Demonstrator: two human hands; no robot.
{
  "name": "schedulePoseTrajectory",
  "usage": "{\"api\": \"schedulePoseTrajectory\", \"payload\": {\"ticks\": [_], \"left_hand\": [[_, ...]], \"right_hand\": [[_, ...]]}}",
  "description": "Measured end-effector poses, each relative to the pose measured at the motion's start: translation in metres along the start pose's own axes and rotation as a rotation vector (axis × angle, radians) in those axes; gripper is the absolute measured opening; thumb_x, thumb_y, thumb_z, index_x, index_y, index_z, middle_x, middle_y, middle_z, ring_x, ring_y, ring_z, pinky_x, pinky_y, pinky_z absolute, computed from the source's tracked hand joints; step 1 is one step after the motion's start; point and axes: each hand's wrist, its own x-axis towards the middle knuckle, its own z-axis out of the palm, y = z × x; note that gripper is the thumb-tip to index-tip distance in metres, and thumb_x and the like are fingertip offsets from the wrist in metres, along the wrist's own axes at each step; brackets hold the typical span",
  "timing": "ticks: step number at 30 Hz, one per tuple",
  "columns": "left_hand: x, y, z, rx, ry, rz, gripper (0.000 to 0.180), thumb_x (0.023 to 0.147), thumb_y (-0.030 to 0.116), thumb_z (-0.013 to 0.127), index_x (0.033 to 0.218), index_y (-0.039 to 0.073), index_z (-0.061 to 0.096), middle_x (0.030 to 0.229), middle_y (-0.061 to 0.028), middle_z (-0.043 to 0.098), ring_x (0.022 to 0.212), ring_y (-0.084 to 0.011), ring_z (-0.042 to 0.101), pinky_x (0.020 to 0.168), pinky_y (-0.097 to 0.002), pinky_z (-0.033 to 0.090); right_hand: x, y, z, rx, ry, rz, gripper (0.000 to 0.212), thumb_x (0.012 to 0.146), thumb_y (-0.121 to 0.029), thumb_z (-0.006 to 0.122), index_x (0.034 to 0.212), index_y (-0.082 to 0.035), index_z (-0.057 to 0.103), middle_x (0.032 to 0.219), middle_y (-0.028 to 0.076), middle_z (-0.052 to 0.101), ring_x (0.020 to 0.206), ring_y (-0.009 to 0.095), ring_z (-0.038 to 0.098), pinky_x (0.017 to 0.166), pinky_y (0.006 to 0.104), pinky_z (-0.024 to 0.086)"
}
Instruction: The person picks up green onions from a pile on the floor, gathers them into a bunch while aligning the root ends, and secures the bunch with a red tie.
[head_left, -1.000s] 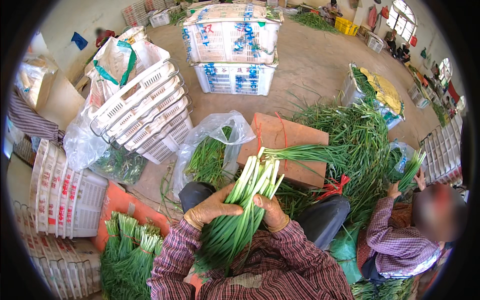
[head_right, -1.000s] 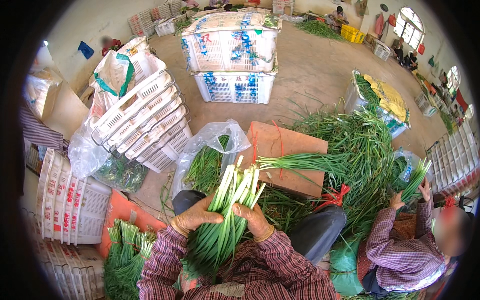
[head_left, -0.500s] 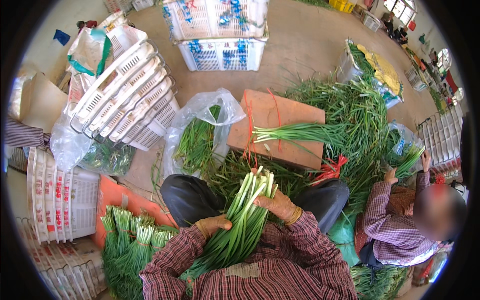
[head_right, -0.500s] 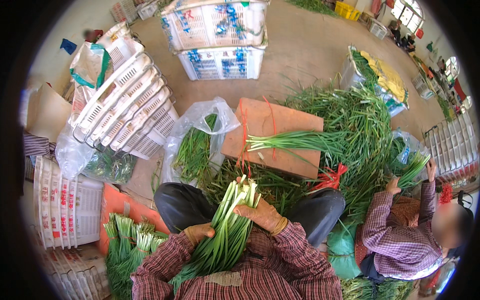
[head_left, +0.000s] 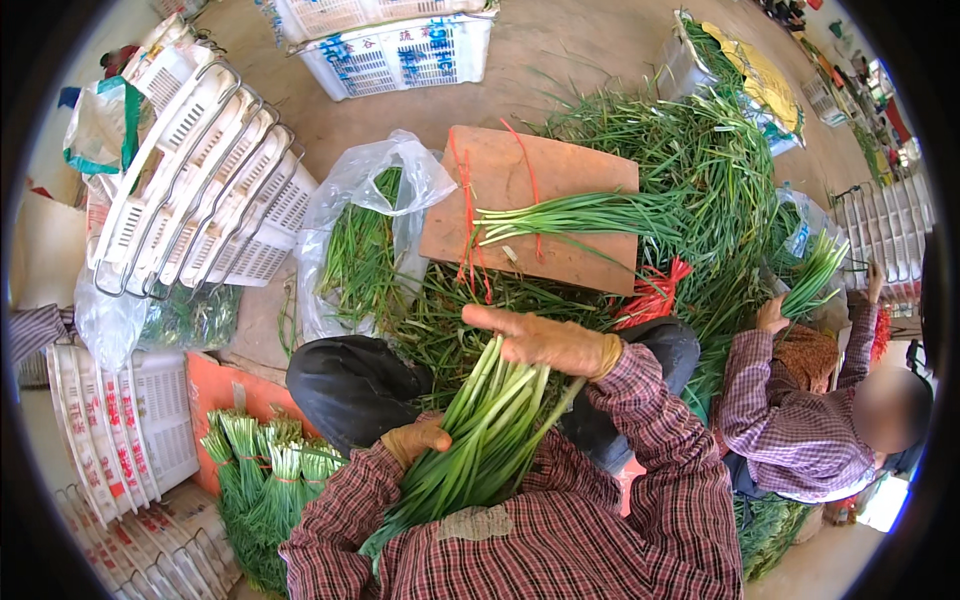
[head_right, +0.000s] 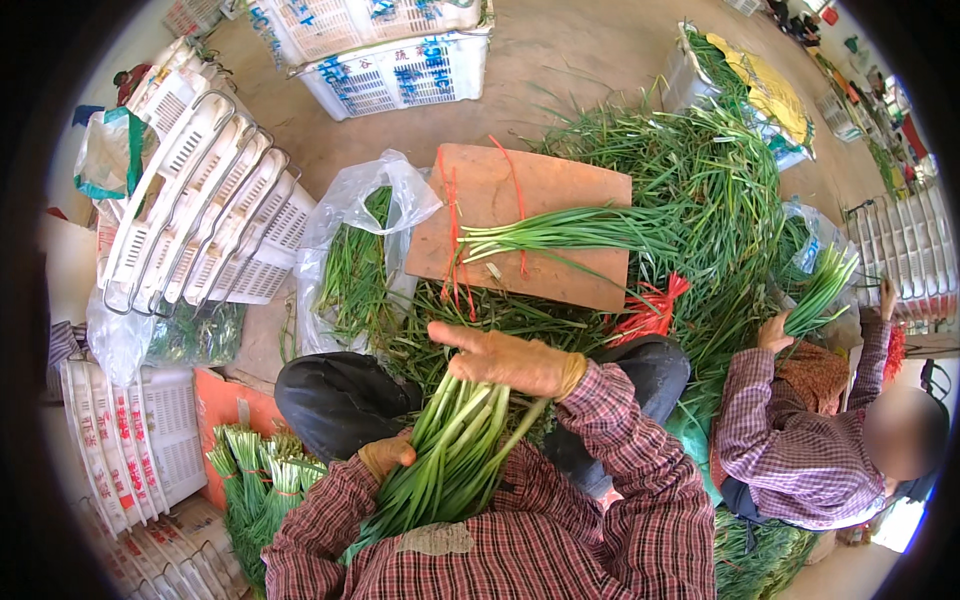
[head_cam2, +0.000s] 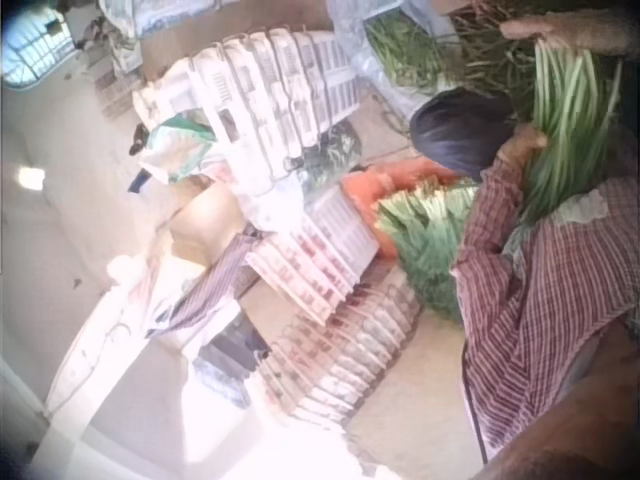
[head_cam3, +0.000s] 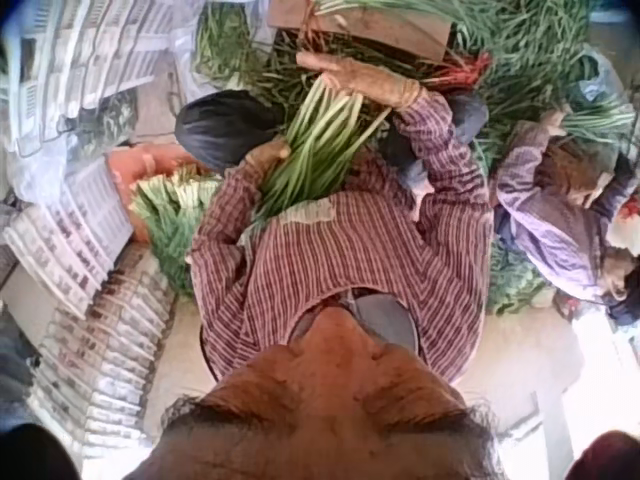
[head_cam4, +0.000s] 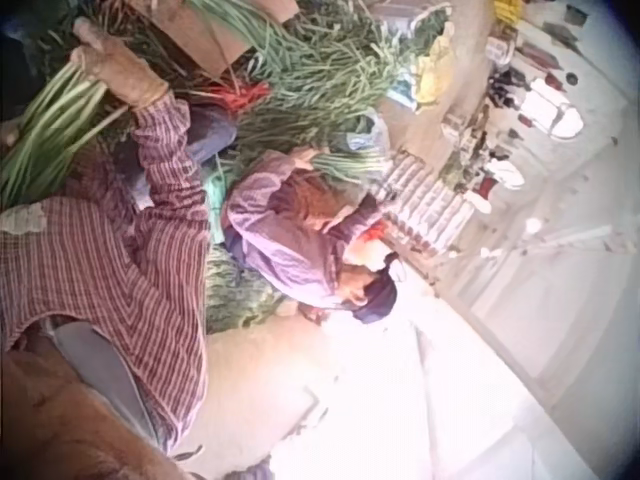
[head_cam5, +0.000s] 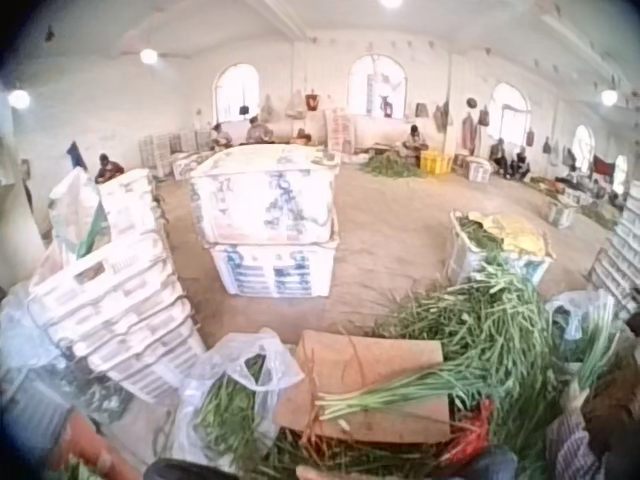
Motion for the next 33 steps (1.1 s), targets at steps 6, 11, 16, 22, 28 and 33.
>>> {"api": "schedulePoseTrajectory", "payload": {"ticks": [6, 11, 16, 22, 28, 33], "left_hand": [[0.002, 0.006, -0.002, 0.079, 0.056, -0.025, 0.120, 0.061, 0.038, 0.098, 0.156, 0.005, 0.034, 0.145, -0.0135, 0.055, 0.128, -0.0263, 0.057, 0.109, -0.0415, 0.047], [-0.002, 0.007, 0.017, 0.206, 0.134, 0.046, 0.107, 0.067, 0.032, 0.095, 0.154, 0.003, 0.040, 0.141, -0.0125, 0.057, 0.125, -0.0264, 0.059, 0.109, -0.0416, 0.047], [-0.007, 0.014, 0.040, 0.225, 0.098, 0.130, 0.079, 0.081, 0.019, 0.086, 0.147, 0.003, 0.047, 0.134, -0.0116, 0.063, 0.118, -0.0219, 0.064, 0.105, -0.0367, 0.050], [-0.016, 0.016, 0.056, 0.231, 0.159, 0.165, 0.080, 0.078, 0.014, 0.087, 0.147, 0.002, 0.048, 0.133, -0.0113, 0.064, 0.117, -0.0232, 0.064, 0.104, -0.0390, 0.051], [-0.017, 0.009, 0.057, 0.122, 0.163, 0.190, 0.074, 0.084, 0.022, 0.081, 0.147, 0.002, 0.048, 0.134, -0.0132, 0.063, 0.117, -0.0247, 0.064, 0.105, -0.0387, 0.051], [-0.019, 0.004, 0.048, -0.066, 0.131, 0.155, 0.073, 0.085, 0.031, 0.077, 0.145, 0.000, 0.050, 0.130, -0.0162, 0.066, 0.111, -0.0270, 0.068, 0.100, -0.0390, 0.055]], "right_hand": [[0.007, 0.020, 0.009, -0.021, -0.014, -0.048, 0.089, 0.098, -0.067, 0.048, 0.160, -0.006, 0.027, 0.166, 0.016, 0.027, 0.154, 0.028, 0.024, 0.125, 0.0429, 0.018], [-0.027, 0.005, -0.011, -0.136, 0.400, -0.030, 0.083, 0.099, -0.057, 0.057, 0.154, 0.002, 0.037, 0.156, 0.024, 0.041, 0.144, 0.030, 0.042, 0.119, 0.0399, 0.033], [-0.051, -0.015, 0.021, -0.460, 0.452, -0.193, 0.042, 0.091, -0.029, 0.076, 0.126, -0.009, 0.068, 0.105, 0.008, 0.072, 0.095, 0.020, 0.070, 0.084, 0.0329, 0.056], [-0.064, -0.013, 0.042, -0.770, 0.488, -0.218, 0.029, 0.083, -0.027, 0.080, 0.104, -0.010, 0.069, 0.100, 0.011, 0.069, 0.093, 0.032, 0.068, 0.082, 0.0397, 0.054], [-0.070, -0.007, 0.048, -0.919, 0.409, -0.285, 0.034, 0.078, -0.033, 0.083, 0.103, -0.012, 0.073, 0.108, 0.009, 0.069, 0.097, 0.031, 0.068, 0.083, 0.0422, 0.053], [-0.065, -0.007, 0.046, -0.837, 0.345, -0.394, 0.029, 0.078, -0.030, 0.084, 0.099, -0.013, 0.074, 0.101, 0.006, 0.071, 0.093, 0.027, 0.068, 0.083, 0.0413, 0.053]]}}
